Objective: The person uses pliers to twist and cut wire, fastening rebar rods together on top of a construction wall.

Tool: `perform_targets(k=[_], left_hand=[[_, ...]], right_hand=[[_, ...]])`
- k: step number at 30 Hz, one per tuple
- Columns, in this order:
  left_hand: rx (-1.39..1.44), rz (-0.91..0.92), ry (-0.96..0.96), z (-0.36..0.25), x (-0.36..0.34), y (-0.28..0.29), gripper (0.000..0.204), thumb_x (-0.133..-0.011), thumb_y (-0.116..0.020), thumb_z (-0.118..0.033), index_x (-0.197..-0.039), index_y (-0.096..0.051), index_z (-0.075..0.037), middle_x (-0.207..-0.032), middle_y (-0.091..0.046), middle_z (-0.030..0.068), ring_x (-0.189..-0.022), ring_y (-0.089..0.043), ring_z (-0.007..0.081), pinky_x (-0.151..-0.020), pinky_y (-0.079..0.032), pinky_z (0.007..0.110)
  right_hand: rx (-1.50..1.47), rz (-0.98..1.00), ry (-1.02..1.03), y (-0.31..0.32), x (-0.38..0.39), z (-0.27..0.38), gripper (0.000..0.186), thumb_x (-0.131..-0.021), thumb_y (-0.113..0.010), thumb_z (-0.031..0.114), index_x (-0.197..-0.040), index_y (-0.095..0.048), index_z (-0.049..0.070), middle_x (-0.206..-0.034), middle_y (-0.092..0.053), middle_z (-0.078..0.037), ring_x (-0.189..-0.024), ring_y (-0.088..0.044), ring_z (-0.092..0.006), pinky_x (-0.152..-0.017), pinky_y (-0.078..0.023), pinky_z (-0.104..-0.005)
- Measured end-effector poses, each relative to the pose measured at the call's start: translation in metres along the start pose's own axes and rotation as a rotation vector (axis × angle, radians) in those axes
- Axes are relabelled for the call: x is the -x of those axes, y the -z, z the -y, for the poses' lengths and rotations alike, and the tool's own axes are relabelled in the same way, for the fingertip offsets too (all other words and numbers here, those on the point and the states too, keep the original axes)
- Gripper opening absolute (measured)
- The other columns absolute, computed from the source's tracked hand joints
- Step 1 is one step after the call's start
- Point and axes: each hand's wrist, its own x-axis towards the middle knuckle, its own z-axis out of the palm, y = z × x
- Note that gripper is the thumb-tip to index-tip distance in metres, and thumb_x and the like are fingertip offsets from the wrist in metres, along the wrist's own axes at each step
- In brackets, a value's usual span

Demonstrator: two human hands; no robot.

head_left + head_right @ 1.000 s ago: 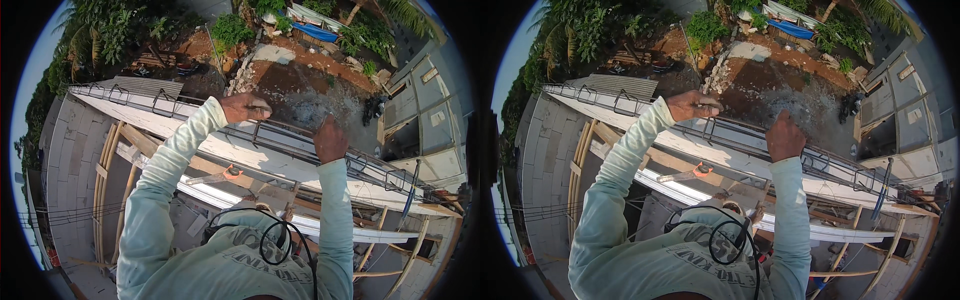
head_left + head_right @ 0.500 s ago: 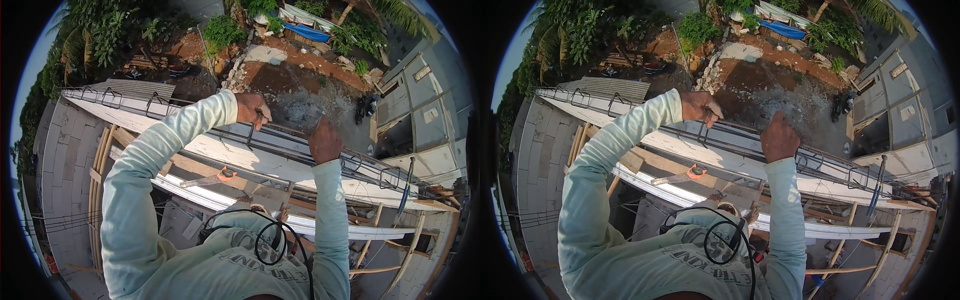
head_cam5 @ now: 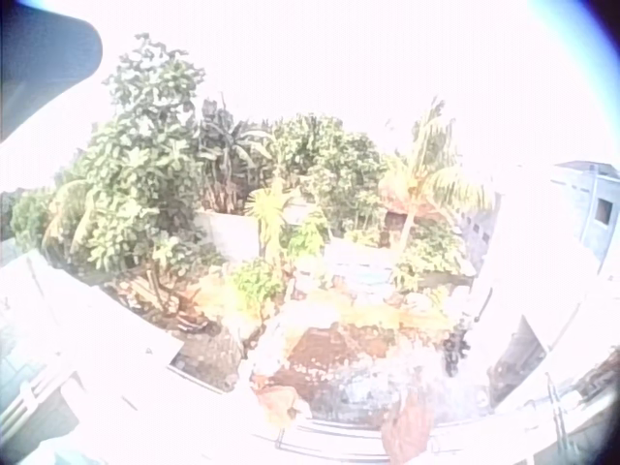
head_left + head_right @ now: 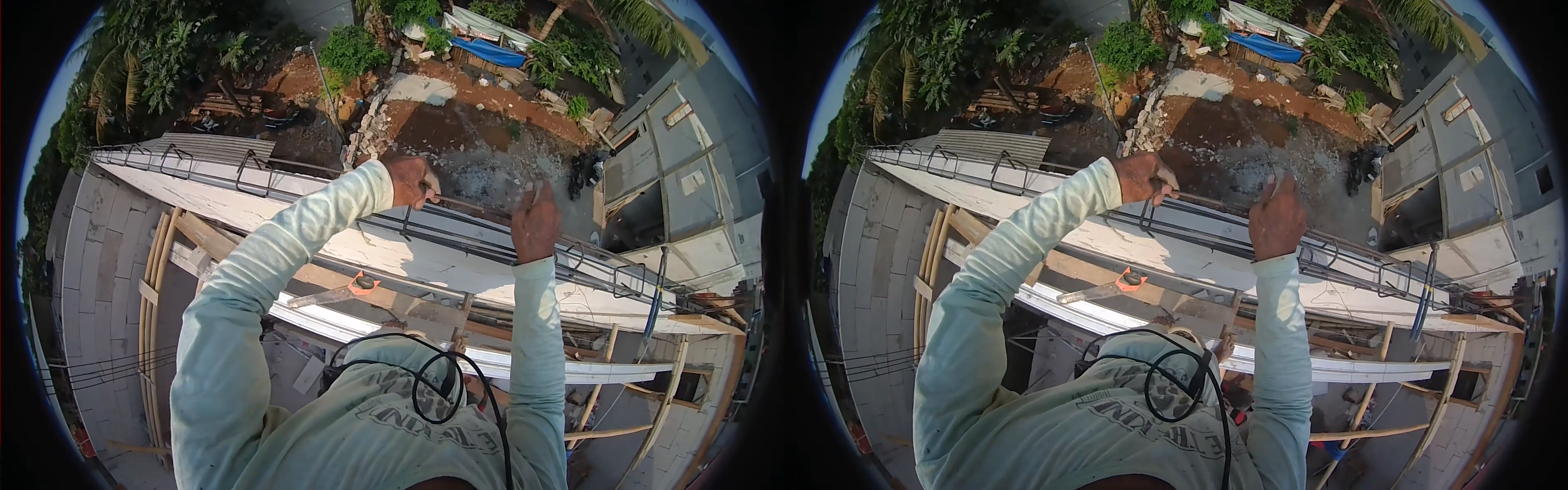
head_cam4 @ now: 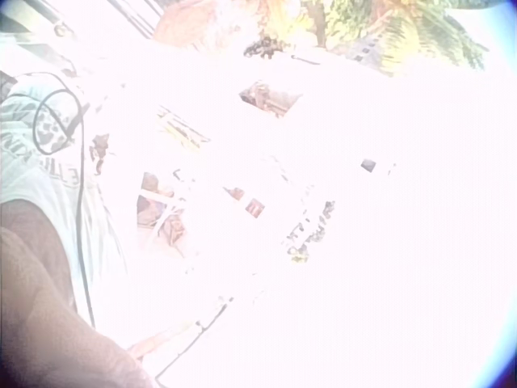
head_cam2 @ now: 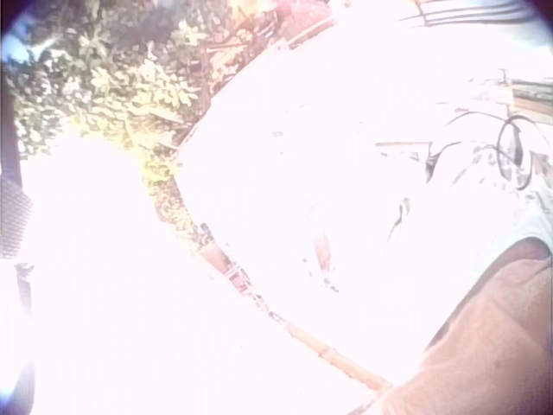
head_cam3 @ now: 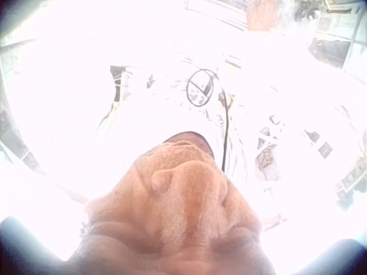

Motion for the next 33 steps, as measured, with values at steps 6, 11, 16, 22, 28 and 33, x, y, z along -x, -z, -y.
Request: perform_targets(k=[6, 11, 16, 22, 28, 33], left_hand=[[0.078, 0.143, -0.068, 0.009, -0.014, 0.009, 0.018, -0.088, -0.056, -0.006, -0.099, -0.070, -0.003, -0.069, -0.066, 0.0059, -0.069, -0.059, 0.0142, -0.070, -0.047, 0.029], [-0.003, 0.157, -0.076, 0.004, -0.016, 0.008, 0.017, -0.089, -0.053, -0.005, -0.096, -0.068, -0.004, -0.066, -0.063, 0.0059, -0.066, -0.058, 0.0147, -0.066, -0.046, 0.031], [0.039, 0.142, -0.097, 0.010, -0.016, 0.005, 0.014, -0.091, -0.053, -0.007, -0.093, -0.066, -0.003, -0.066, -0.062, 0.0056, -0.065, -0.057, 0.0149, -0.066, -0.045, 0.031], [0.102, 0.140, -0.114, 0.014, -0.014, 0.003, 0.013, -0.092, -0.053, -0.009, -0.095, -0.064, -0.003, -0.068, -0.062, 0.0054, -0.067, -0.058, 0.0149, -0.068, -0.045, 0.032], [0.184, 0.093, -0.112, 0.009, -0.006, 0.004, 0.012, -0.092, -0.052, -0.007, -0.101, -0.057, -0.002, -0.069, -0.064, 0.0066, -0.070, -0.058, 0.0146, -0.070, -0.045, 0.031], [0.251, 0.070, -0.178, 0.023, -0.013, -0.002, 0.013, -0.090, -0.054, -0.007, -0.101, -0.056, -0.001, -0.068, -0.063, 0.0063, -0.071, -0.060, 0.0155, -0.069, -0.046, 0.030]], right_hand=[[-0.267, 0.099, -0.196, 0.024, -0.005, 0.015, 0.019, -0.096, -0.050, 0.018, -0.095, -0.053, -0.001, -0.074, -0.063, -0.023, -0.072, -0.060, -0.0448, -0.061, -0.044, -0.0506], [-0.120, 0.218, 0.012, 0.041, 0.019, 0.054, 0.014, -0.093, -0.054, 0.016, -0.090, -0.053, 0.002, -0.073, -0.062, -0.020, -0.068, -0.062, -0.0411, -0.058, -0.046, -0.0483], [-0.009, 0.471, 0.104, 0.040, 0.038, 0.068, 0.010, -0.085, -0.062, 0.012, -0.086, -0.055, 0.005, -0.070, -0.063, -0.015, -0.065, -0.064, -0.0349, -0.054, -0.049, -0.0458], [-0.018, 0.416, 0.151, 0.014, 0.044, 0.074, 0.014, -0.084, -0.062, 0.013, -0.093, -0.056, 0.004, -0.066, -0.061, -0.018, -0.066, -0.063, -0.0372, -0.056, -0.049, -0.0462], [-0.053, 0.319, 0.096, 0.009, 0.048, 0.085, 0.026, -0.075, -0.065, 0.005, -0.098, -0.053, 0.004, -0.084, -0.060, -0.018, -0.069, -0.063, -0.0359, -0.056, -0.051, -0.0428], [-0.004, 0.320, 0.015, -0.003, 0.049, 0.094, 0.027, -0.072, -0.066, 0.002, -0.096, -0.053, 0.003, -0.089, -0.058, -0.018, -0.073, -0.064, -0.0372, -0.058, -0.051, -0.0442]])
